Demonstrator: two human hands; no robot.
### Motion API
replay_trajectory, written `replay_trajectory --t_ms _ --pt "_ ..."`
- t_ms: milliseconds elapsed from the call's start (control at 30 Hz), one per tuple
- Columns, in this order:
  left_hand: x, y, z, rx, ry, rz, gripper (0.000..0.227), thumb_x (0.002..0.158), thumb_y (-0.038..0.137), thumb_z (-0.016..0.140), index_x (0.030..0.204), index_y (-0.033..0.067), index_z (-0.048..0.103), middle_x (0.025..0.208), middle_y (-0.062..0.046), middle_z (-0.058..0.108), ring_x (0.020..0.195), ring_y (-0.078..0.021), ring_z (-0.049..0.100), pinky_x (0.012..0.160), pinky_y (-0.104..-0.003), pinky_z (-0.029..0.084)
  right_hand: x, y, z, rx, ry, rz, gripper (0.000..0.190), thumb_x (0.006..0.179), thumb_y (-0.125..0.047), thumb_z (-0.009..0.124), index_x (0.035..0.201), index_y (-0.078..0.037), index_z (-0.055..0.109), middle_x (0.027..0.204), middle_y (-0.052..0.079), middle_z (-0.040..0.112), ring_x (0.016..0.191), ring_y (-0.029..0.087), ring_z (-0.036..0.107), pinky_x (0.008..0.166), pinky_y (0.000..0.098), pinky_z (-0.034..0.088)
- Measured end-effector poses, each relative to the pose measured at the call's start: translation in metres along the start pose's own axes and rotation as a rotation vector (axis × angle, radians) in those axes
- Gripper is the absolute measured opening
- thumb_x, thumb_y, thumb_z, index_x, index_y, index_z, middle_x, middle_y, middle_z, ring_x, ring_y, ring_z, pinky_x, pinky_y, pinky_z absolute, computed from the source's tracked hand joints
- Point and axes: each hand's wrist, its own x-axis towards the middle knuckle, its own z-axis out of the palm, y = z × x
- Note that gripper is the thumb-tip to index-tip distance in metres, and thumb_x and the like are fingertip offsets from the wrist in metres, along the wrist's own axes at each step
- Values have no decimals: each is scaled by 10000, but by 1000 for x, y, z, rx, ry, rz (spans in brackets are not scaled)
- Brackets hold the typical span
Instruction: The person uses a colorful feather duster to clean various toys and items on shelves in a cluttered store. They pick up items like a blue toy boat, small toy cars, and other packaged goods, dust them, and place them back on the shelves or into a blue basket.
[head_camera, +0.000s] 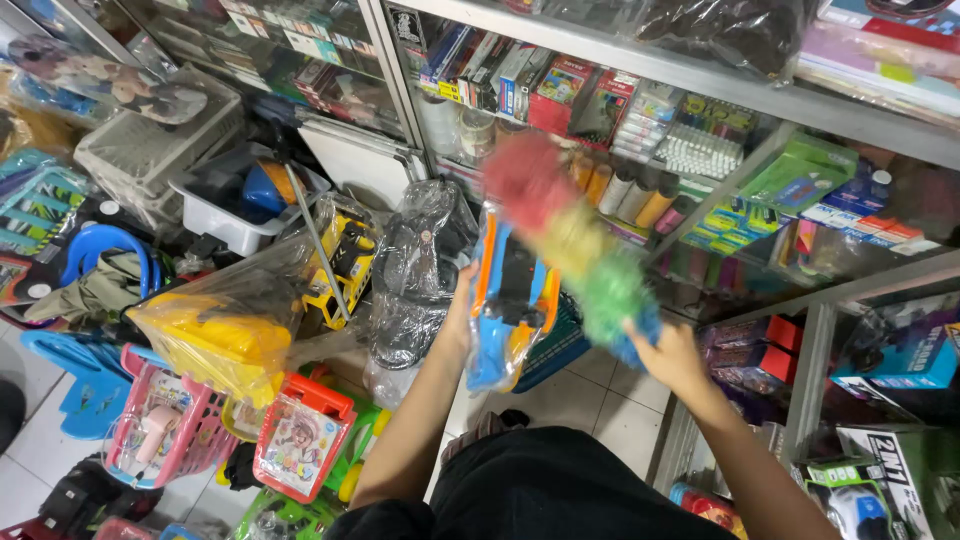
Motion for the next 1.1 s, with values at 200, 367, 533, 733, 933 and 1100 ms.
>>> replay_trajectory --t_ms 200,367,533,733,933,1100 --pt "-13 15 10 -19 -46 -18 569 850 635 660 1013 93 600 819 -174 677 554 -233 662 510 -307 558 23 83 27 -404 -177 -135 305 695 -358 817 795 -76 765 739 138 764 830 358 765 732 487 599" --pt "1 16 44 -46 -85 -6 542 891 594 632 1091 91 601 891 -180 685 591 -228 669 545 -322 573 12 0 -3 -181 -69 113 318 841 -398 737 791 -86 764 714 162 739 828 391 745 685 506 575" --pt "1 36 62 -72 -133 10 522 931 554 604 1169 89 601 962 -186 692 628 -223 677 580 -336 588 20 54 11 -373 -202 -239 417 664 -413 839 905 -79 773 840 153 784 869 372 763 754 486 615" --pt "14 28 -6 -84 -206 -2 505 985 501 566 1273 87 602 1058 -194 702 678 -216 686 627 -356 608 17 7 1 -387 -146 164 520 859 -620 643 728 -130 758 688 114 749 819 344 763 647 458 584" --pt "26 31 -14 381 180 -41 1160 639 709 884 1569 223 389 1472 -281 482 1300 -461 544 1051 -710 423 24 12 9 -190 -182 186 377 828 -432 735 691 -81 758 619 134 710 694 336 755 606 437 559" --pt "-32 40 68 955 -256 637 1339 513 171 1027 1589 167 231 1505 -153 464 1421 -282 412 1242 -490 227 18 -21 -17 172 -103 397 670 938 -695 658 1030 -45 789 991 198 773 1090 367 702 887 521 545"
